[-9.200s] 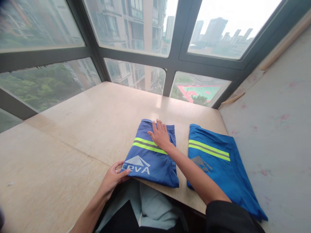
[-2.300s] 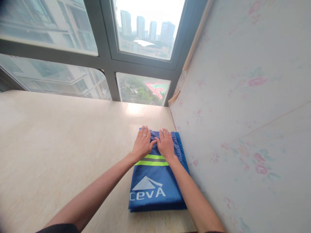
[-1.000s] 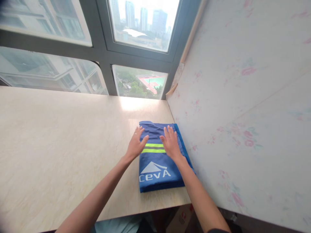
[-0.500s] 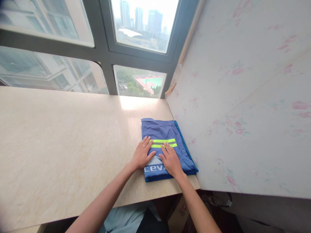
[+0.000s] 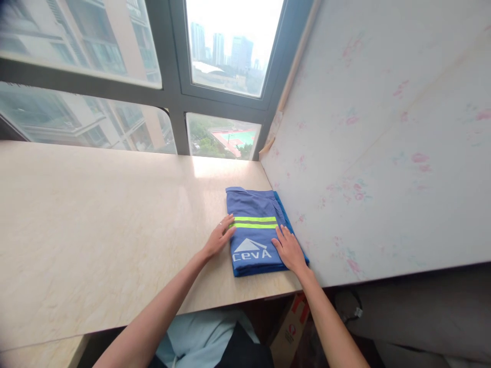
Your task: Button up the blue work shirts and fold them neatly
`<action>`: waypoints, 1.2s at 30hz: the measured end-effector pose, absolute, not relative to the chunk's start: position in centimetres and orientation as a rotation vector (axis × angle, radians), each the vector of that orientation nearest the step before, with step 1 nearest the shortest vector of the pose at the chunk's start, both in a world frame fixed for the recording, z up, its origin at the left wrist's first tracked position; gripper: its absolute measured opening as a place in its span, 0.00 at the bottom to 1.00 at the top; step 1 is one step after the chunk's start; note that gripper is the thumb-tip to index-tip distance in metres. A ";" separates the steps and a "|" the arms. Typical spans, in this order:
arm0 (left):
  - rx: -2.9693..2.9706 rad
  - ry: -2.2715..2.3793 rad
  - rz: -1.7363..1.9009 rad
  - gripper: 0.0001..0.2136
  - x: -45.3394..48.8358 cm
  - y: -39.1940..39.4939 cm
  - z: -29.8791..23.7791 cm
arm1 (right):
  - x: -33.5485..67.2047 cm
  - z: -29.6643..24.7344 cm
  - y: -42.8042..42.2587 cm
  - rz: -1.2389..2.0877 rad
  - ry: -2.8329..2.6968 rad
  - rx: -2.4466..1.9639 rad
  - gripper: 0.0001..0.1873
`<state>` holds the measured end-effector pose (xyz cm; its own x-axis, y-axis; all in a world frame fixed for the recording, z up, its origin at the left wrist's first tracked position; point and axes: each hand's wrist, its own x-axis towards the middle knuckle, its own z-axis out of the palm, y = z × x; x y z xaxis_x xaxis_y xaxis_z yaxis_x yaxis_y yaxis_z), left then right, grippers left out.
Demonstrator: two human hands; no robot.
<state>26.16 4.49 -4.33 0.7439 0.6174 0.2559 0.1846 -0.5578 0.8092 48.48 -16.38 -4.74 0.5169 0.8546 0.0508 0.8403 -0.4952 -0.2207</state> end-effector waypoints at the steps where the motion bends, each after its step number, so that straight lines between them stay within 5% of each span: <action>1: 2.020 0.636 0.733 0.21 24.9 4.9 -4.4 | 48.3 -4.3 -16.1 0.116 -1.392 -2.535 0.33; 8: 1.500 0.998 0.913 0.20 13.4 7.1 -4.4 | 39.3 0.6 -11.3 -0.025 -0.966 -1.945 0.32; 13: 1.513 1.068 0.997 0.18 8.7 7.1 -4.5 | 27.0 -0.7 -5.5 0.482 -1.222 -1.428 0.22; 20: 1.569 1.128 1.100 0.16 8.6 6.4 -4.4 | 22.9 -5.8 -1.7 0.683 -0.939 -1.517 0.24; 36: 1.550 1.167 1.139 0.12 8.2 5.7 -5.0 | 22.9 -5.2 -2.6 0.593 -1.203 -1.550 0.19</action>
<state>8.24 5.74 -5.04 0.1448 0.9757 0.1643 0.1878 -0.1901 0.9636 22.88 -2.57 -5.18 0.3749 0.9049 0.2017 0.3913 0.0427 -0.9193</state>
